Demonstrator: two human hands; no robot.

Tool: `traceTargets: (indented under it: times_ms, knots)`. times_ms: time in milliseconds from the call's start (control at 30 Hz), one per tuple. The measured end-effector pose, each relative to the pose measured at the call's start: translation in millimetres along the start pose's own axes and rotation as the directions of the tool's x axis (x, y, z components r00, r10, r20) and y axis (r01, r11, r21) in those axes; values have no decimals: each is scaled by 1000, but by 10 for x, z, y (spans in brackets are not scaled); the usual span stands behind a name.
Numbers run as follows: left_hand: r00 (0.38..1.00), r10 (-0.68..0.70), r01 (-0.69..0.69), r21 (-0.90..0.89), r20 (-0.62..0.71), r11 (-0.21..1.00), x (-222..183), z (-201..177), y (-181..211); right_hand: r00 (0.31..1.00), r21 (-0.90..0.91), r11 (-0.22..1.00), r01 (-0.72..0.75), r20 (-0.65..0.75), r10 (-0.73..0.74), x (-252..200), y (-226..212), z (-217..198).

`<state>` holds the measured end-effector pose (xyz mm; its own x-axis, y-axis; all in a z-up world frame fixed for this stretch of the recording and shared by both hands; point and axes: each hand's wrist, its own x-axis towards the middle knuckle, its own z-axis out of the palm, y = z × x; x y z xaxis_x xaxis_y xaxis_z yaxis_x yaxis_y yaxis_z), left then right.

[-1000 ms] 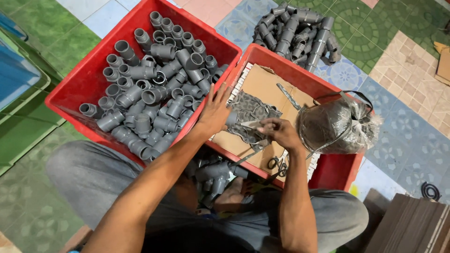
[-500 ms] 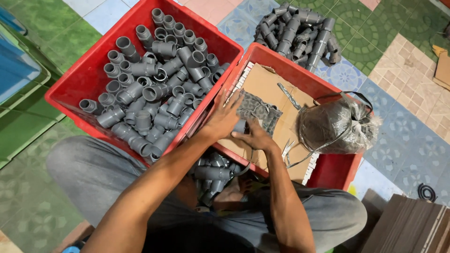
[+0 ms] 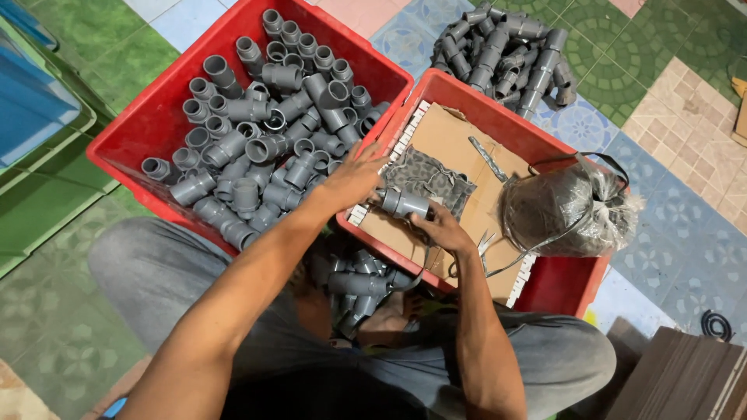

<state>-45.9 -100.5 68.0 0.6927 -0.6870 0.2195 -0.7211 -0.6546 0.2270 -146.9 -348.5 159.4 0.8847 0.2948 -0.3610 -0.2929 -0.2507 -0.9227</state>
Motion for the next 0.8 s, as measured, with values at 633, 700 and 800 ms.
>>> traceTargets:
  times_ms: [633, 700, 800]
  knots:
    - [898, -382, 140, -678, -220, 721, 373, -885, 523, 932, -168, 984, 52, 362, 13, -222, -833, -2]
    - [870, -400, 466, -746, 288, 475, 155, -1421, 838, 963, -159, 971, 178, 231, -139, -264, -1020, 18]
    - [772, -150, 631, -715, 618, 302, -7, -1312, 850, 979, -58, 978, 202, 30, -201, -187, -830, -17]
